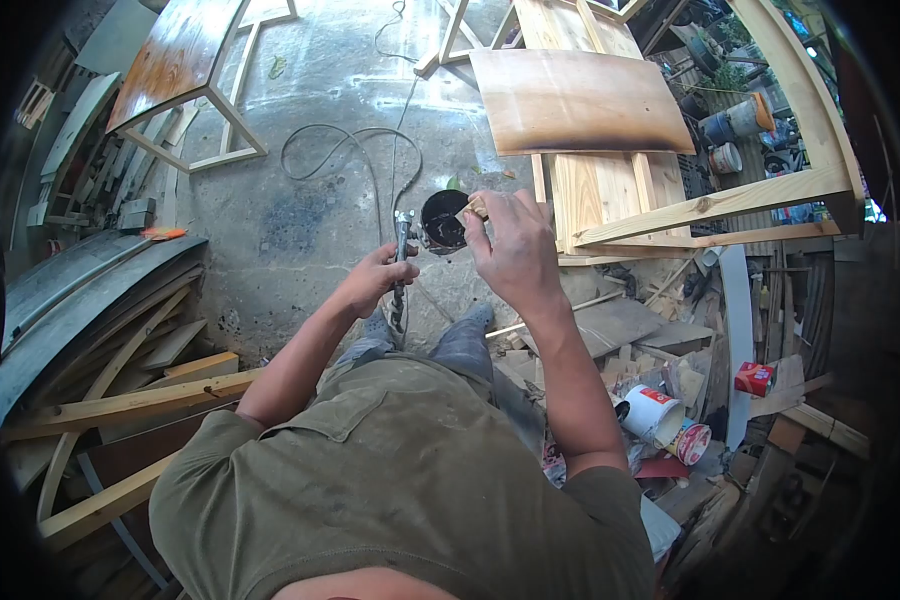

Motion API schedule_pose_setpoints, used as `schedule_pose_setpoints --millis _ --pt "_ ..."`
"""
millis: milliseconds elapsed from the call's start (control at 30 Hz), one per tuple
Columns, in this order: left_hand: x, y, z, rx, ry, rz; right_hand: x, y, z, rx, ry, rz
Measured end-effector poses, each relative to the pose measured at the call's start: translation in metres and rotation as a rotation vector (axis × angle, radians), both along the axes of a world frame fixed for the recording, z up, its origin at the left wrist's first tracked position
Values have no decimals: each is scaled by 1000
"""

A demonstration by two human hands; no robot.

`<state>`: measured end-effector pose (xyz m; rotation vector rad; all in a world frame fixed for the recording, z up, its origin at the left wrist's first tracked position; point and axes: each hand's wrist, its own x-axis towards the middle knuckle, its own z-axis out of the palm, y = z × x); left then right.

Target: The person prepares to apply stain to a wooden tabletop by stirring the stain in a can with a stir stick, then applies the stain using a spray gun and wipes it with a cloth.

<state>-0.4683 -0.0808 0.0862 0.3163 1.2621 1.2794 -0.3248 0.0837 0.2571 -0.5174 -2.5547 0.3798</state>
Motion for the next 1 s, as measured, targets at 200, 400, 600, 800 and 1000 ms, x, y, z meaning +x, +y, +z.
schedule_pose_setpoints --millis 200,400,600,800,1000 --pt "-1 7 -1 10 -3 28 -3 2 -8 -171 61 -15" --pt "-10 20 -2 26 27 -26 -10 24 -6 -56 68 -47" --pt "-19 35 -10 3 5 -40 -11 37 -11 -42 60 -61" --pt "-22 53 -10 3 -7 20 -17 48 -16 -94 29 -37" --pt "-21 66 -10 16 28 42 -26 68 -23 -70 25 -22"
